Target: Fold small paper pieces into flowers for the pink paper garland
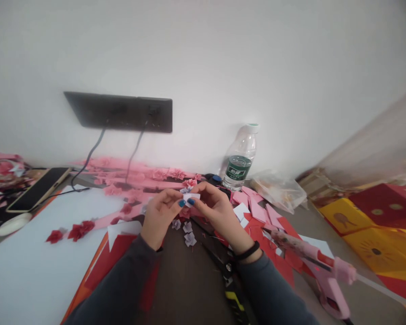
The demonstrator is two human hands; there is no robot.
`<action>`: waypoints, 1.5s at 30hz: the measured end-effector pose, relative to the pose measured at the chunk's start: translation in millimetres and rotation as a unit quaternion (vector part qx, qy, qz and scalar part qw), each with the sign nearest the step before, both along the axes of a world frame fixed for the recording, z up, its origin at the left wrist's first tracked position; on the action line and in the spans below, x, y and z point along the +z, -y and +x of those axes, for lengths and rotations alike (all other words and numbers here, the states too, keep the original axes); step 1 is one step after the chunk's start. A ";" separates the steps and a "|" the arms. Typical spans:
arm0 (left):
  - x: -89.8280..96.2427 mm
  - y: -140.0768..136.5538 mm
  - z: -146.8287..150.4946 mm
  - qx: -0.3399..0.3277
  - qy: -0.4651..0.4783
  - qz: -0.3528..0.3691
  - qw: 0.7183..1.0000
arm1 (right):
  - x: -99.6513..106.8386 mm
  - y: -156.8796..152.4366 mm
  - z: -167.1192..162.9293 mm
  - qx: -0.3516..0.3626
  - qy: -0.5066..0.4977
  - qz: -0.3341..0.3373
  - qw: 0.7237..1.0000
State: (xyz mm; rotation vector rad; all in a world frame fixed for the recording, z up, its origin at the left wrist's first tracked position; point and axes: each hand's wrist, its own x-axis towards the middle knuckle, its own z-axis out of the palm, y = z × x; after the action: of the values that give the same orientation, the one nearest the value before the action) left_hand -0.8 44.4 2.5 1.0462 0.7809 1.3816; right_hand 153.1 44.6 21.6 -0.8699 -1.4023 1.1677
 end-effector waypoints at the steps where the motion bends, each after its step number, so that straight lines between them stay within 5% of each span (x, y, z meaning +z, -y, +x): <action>1: 0.3 0.1 -0.1 0.000 -0.010 0.007 1.000 | -0.6 -0.4 -0.1 0.000 -0.001 0.000 1.000; 12: -3.2 1.2 2.2 0.037 -0.038 0.030 0.998 | -3.7 -4.1 2.0 0.018 -0.029 -0.025 0.999; 22: 6.6 2.5 2.6 0.060 -0.048 0.067 0.995 | -0.6 -2.1 0.4 -0.017 -0.016 0.076 0.997; 45: 8.3 5.1 2.2 0.057 -0.108 0.078 0.989 | 8.4 3.4 0.4 -0.047 0.042 0.168 0.984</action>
State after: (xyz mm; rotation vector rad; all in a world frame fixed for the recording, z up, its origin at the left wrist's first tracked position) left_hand 1.4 39.3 10.9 1.3068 0.9134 1.4614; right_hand 153.6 41.3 30.0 -0.7420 -1.5542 0.8006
